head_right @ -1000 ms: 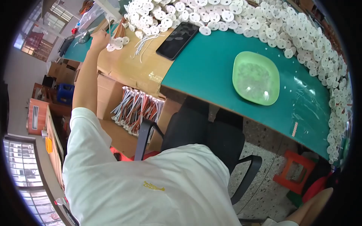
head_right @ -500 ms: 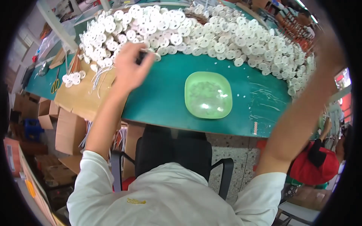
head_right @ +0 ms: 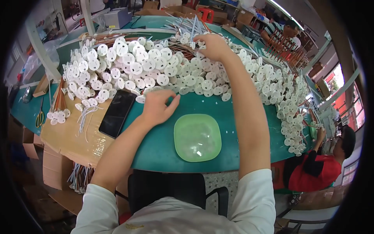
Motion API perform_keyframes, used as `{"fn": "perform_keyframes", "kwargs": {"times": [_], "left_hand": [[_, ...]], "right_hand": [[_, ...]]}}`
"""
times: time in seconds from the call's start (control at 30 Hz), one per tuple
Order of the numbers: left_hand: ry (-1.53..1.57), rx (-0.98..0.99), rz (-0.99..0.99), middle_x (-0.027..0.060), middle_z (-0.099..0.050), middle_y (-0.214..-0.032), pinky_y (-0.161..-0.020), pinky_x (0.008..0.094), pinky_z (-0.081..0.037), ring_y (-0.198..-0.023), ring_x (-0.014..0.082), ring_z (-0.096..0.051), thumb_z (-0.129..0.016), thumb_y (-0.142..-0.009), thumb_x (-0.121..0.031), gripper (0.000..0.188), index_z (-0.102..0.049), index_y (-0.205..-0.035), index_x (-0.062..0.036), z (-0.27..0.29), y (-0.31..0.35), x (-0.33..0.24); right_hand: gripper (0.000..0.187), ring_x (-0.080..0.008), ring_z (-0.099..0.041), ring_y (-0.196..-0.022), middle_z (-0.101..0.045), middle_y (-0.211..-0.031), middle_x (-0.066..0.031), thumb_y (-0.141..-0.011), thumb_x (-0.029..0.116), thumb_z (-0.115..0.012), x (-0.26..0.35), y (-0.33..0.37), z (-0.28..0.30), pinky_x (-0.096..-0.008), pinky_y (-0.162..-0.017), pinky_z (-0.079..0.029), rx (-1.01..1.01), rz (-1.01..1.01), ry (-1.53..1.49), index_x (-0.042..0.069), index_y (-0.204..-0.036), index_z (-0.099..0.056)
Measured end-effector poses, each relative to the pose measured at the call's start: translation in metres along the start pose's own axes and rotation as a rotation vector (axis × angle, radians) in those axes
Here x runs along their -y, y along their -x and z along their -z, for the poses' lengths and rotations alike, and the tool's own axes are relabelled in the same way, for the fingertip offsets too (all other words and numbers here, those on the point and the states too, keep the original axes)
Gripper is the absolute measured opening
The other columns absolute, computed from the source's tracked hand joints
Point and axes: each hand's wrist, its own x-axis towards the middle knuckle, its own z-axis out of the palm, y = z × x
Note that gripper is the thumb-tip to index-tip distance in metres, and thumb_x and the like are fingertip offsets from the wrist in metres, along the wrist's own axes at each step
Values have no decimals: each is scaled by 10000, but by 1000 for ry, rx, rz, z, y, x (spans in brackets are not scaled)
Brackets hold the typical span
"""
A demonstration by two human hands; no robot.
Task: Assembling decorative floral light strings by attaching white flower-shaped plastic components to a central plastic rod.
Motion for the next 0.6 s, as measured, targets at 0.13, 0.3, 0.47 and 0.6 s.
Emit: {"fn": "perform_keyframes", "kwargs": {"times": [0.13,0.3,0.47,0.6], "left_hand": [[13,60,-53,99,-592,-612,-510,385,-455,-537,276,-583,-692,-801,-153,143,-642,-716,-49,-7,3,-4],[25,74,-108,69,-549,-560,-471,353,-428,-478,227,-546,-712,-784,-137,137,-639,-705,-53,-9,3,-4],[154,144,-9,65,-597,-592,-497,312,-447,-509,186,-585,-726,-796,-119,87,-682,-794,-44,2,4,-22],[478,62,79,89,-714,-838,-672,276,-532,-733,136,-680,-718,-827,-64,317,-680,-1140,-31,16,7,-50]], "right_hand": [[337,-306,-675,-944,-719,-994,-132,-669,41,-783,-14,-24,-13,-393,-812,-540,148,-17,208,86,-1000,-742],[254,-276,-697,-882,-735,-925,-113,-672,63,-800,13,-16,37,-375,-796,-542,292,-37,170,76,-924,-761],[182,-189,-702,-704,-733,-784,-96,-683,89,-813,51,45,87,-308,-660,-531,41,129,-114,35,-848,-758],[152,-153,-708,-768,-740,-850,-106,-766,24,-767,109,135,61,-269,-709,-550,-426,30,-502,5,-914,-743]]}}
